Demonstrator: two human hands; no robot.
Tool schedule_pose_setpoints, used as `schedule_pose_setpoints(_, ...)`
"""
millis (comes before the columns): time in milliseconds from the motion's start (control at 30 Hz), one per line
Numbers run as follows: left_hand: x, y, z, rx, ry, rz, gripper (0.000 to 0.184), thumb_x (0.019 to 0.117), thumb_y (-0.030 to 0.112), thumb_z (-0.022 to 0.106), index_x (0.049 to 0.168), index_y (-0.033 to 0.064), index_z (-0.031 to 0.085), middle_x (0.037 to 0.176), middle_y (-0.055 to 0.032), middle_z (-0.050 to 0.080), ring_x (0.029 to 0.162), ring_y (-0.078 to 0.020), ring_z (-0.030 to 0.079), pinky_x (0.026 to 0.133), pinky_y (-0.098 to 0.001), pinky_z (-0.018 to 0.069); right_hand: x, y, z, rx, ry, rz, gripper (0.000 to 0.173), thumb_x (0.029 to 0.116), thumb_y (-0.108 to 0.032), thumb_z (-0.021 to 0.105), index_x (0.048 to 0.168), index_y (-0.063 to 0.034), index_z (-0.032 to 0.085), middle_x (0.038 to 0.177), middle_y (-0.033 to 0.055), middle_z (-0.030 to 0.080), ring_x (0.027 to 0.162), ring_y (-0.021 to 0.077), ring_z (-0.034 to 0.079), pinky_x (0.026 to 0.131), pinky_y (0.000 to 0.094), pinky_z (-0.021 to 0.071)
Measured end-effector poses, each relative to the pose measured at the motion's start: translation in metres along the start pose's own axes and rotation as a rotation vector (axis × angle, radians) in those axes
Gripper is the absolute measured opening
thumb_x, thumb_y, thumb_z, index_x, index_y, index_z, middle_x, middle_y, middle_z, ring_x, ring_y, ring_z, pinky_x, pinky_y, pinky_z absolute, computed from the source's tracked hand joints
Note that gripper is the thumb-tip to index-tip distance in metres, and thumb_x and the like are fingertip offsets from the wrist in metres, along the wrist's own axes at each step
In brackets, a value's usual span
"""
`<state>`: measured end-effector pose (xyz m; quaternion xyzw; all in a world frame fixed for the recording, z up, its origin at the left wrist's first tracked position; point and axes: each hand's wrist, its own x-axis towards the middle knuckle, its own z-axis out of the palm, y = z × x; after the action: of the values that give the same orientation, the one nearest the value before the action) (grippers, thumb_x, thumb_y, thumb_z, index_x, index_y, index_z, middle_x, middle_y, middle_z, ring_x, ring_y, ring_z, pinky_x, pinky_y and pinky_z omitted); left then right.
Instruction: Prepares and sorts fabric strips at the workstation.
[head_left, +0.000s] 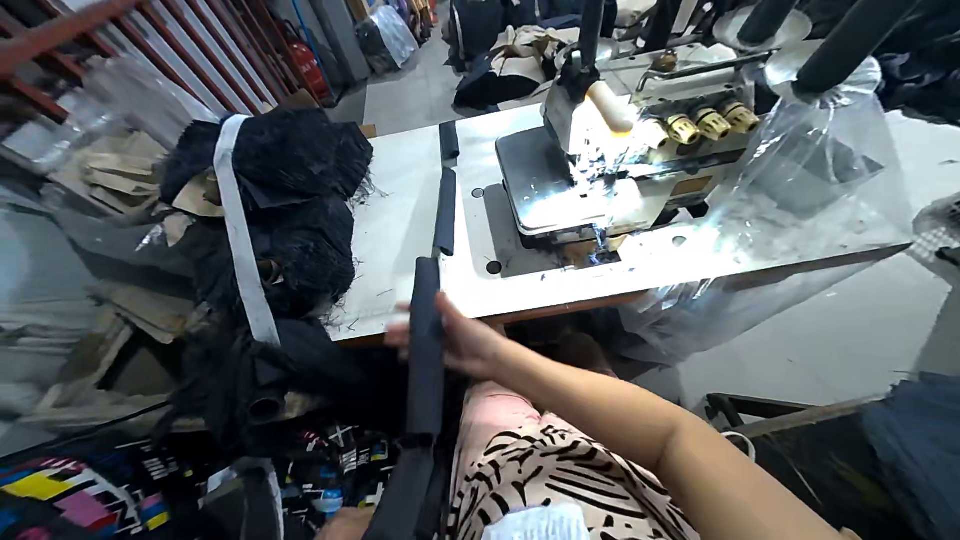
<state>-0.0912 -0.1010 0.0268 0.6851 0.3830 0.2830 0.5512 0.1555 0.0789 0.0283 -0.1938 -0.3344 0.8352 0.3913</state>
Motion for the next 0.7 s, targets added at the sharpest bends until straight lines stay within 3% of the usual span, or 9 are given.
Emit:
schedule_pose_setpoints(67, -0.002, -0.003, 0.005, 0.209, 0.117, -0.165, 0.022, 0.1011, 0.012, 0.058, 0.105, -0.0028, 0.073, 0.103, -0.0067, 0.074, 0.1, -0.0035, 0.067, 0.095, -0.0277, 0.0554, 0.016, -0.015, -0.005, 0.154, 0.284, -0.138, 0.048, 0.1088, -0.054, 0.029, 0.12, -0.0163, 0.056, 0.076, -0.0021, 0.063, 0.067, 0.0106, 0.065, 0.068, 0.029, 0.0581)
schedule_pose_setpoints(133, 0.006, -0.018, 0.011, 0.295, 0.259, -0.239, 0.035, 0.1001, 0.013, 0.054, 0.125, -0.0103, 0.065, 0.129, -0.0224, 0.064, 0.124, -0.0208, 0.061, 0.109, -0.0397, 0.0477, 0.018, -0.011, -0.005, 0.044, 0.375, -0.277, 0.042, 0.1112, -0.047, 0.024, 0.105, -0.0159, 0.052, 0.062, -0.0067, 0.046, 0.051, 0.0057, 0.049, 0.054, 0.0228, 0.0491)
schedule_pose_setpoints(233, 0.032, -0.036, 0.022, 0.042, 0.404, -0.16, 0.088, 0.1031, 0.065, 0.038, 0.149, -0.009, 0.04, 0.148, -0.0145, 0.055, 0.136, -0.0173, 0.054, 0.114, -0.0362, 0.0445, -0.021, 0.032, 0.012, -0.587, 0.097, -0.223, 0.035, 0.1105, -0.021, 0.033, 0.099, 0.0024, 0.057, 0.067, -0.0003, 0.053, 0.058, 0.0058, 0.053, 0.059, 0.0239, 0.0499)
schedule_pose_setpoints(333, 0.066, -0.021, 0.036, -0.346, 0.497, -0.051, 0.094, 0.0907, 0.076, 0.048, 0.145, -0.0004, 0.048, 0.113, -0.0003, 0.076, 0.106, -0.0125, 0.072, 0.1, -0.0332, 0.0566, -0.059, 0.075, 0.019, -0.993, -0.546, -0.056, 0.027, 0.1037, -0.01, 0.055, 0.097, 0.0136, 0.066, 0.078, 0.0204, 0.065, 0.073, 0.0255, 0.065, 0.073, 0.0425, 0.0541)
schedule_pose_setpoints(400, 0.073, -0.006, 0.04, -0.417, 0.558, 0.012, 0.055, 0.0974, 0.061, 0.055, 0.121, 0.0121, 0.068, 0.076, 0.0103, 0.071, 0.075, -0.007, 0.071, 0.091, -0.0341, 0.061, -0.056, 0.092, 0.006, -0.978, -0.752, 0.061, 0.027, 0.0982, -0.015, 0.067, 0.098, 0.0115, 0.066, 0.08, 0.02, 0.065, 0.074, 0.0249, 0.064, 0.071, 0.0431, 0.0513)
schedule_pose_setpoints(467, 0.06, 0.001, 0.036, -0.318, 0.475, 0.063, 0.03, 0.1024, 0.05, 0.053, 0.105, 0.0278, 0.073, 0.071, 0.0179, 0.065, 0.068, 0.0026, 0.064, 0.084, -0.0236, 0.0593, -0.044, 0.082, -0.004, -0.726, -0.629, 0.094, 0.034, 0.0927, -0.012, 0.07, 0.114, 0.0128, 0.063, 0.097, 0.0165, 0.07, 0.088, 0.0178, 0.067, 0.083, 0.0377, 0.0548)
schedule_pose_setpoints(567, 0.024, 0.005, 0.02, -0.191, 0.137, -0.05, 0.033, 0.105, 0.048, 0.05, 0.106, 0.0267, 0.076, 0.085, 0.0156, 0.072, 0.08, 0.0042, 0.066, 0.088, -0.0214, 0.0561, -0.016, 0.025, 0.002, -0.238, -0.241, 0.058, 0.046, 0.1097, -0.032, 0.032, 0.141, 0.0011, 0.043, 0.113, 0.0059, 0.07, 0.102, 0.0126, 0.068, 0.093, 0.0332, 0.0557)
schedule_pose_setpoints(633, 0.011, 0.0, 0.011, -0.091, 0.027, -0.126, 0.036, 0.1083, 0.041, 0.048, 0.11, 0.0161, 0.074, 0.094, 0.0114, 0.073, 0.086, 0.0041, 0.066, 0.084, -0.0217, 0.0556, 0.007, -0.01, -0.002, 0.005, 0.016, -0.036, 0.055, 0.1112, -0.046, 0.018, 0.137, -0.0082, 0.048, 0.098, 0.0022, 0.071, 0.088, 0.012, 0.069, 0.084, 0.0304, 0.0573)
schedule_pose_setpoints(700, 0.005, -0.01, 0.01, 0.043, 0.159, -0.136, 0.035, 0.1077, 0.028, 0.05, 0.121, 0.001, 0.069, 0.114, 0.001, 0.074, 0.106, 0.0013, 0.066, 0.098, -0.0248, 0.0539, 0.023, -0.023, -0.002, 0.026, 0.283, -0.157, 0.048, 0.111, -0.048, 0.022, 0.111, -0.0169, 0.059, 0.064, -0.0079, 0.051, 0.054, 0.0052, 0.052, 0.058, 0.024, 0.0519)
